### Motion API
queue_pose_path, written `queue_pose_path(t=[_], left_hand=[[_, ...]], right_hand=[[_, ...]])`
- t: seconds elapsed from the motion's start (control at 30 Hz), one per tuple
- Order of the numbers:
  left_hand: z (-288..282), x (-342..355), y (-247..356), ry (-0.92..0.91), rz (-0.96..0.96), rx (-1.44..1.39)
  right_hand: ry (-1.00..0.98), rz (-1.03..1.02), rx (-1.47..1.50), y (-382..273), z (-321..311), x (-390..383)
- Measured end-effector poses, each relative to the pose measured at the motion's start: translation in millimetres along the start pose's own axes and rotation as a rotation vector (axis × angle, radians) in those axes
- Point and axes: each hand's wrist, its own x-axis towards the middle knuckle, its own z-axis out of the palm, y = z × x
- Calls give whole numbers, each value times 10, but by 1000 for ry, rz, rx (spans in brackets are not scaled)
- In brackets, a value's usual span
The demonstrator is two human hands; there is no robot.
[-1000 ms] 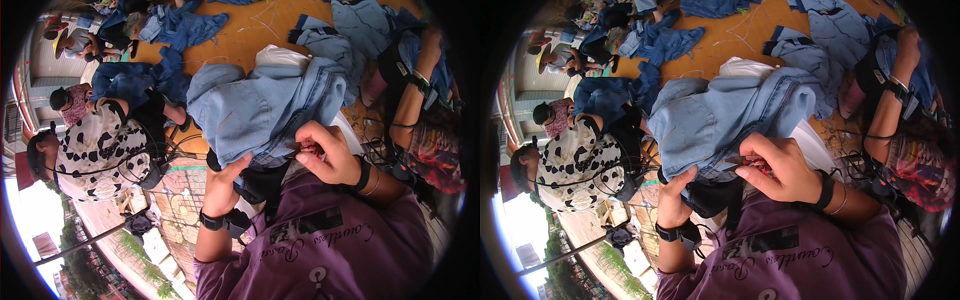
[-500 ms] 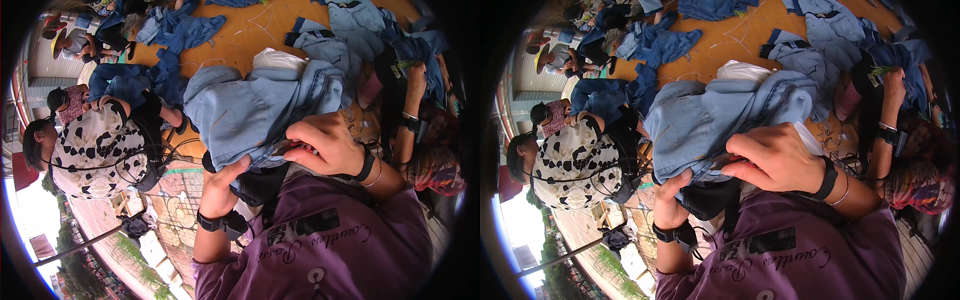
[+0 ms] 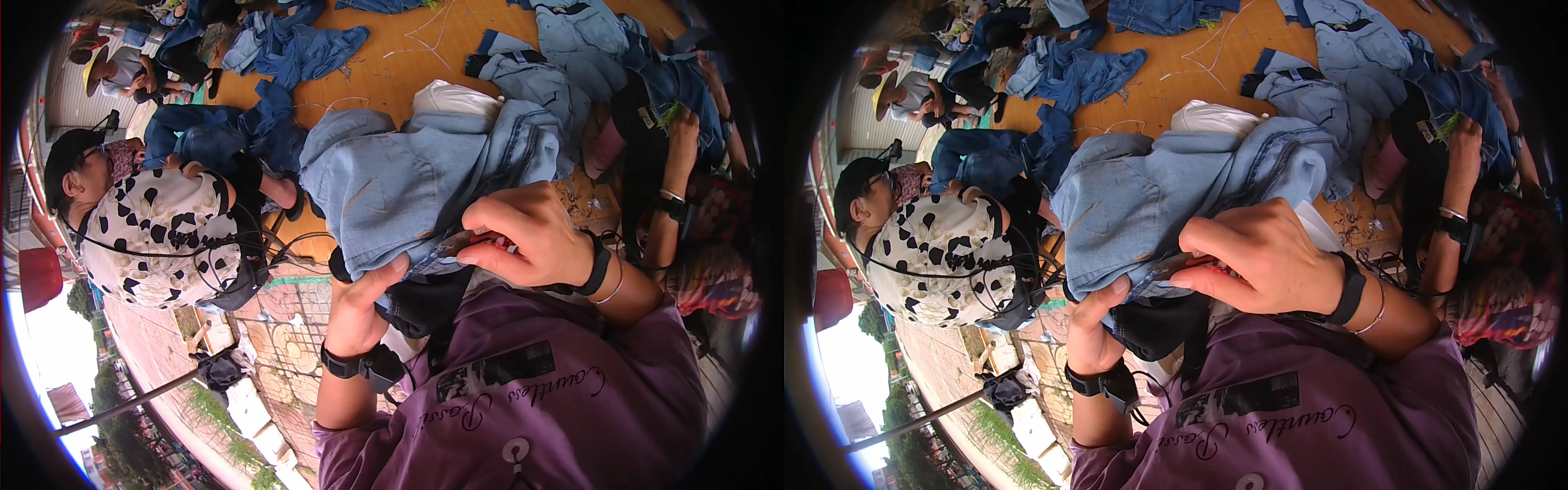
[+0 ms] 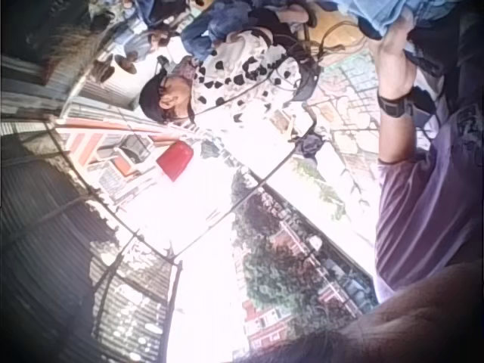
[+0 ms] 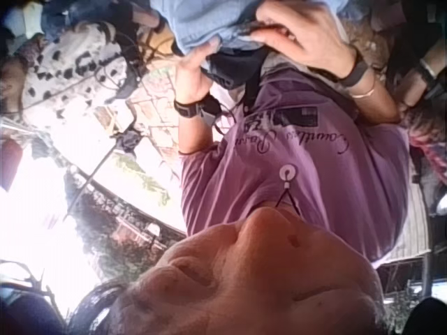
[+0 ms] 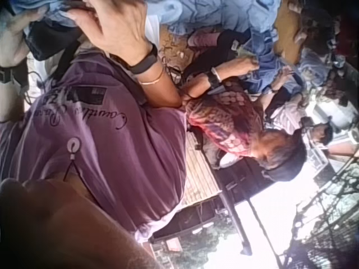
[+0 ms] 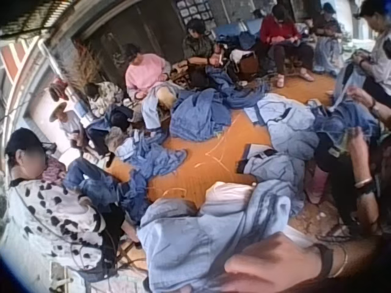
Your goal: Inspecting denim jeans and using thread nippers to trim loose threads from seams and labels.
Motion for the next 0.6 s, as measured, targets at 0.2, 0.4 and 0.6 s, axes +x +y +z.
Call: queue_pose_path(t=[0.2,0.4,0.6], left_hand=[[0,-143,59,13,5,3],[-55,-214,74,28,6,-7],[-111,-273,87,22,53,9]], right_hand=[[-13,13,22,-146,18,6],[70,57,71,-219,20,-27],[137,170,97,-231,-33,-70]])
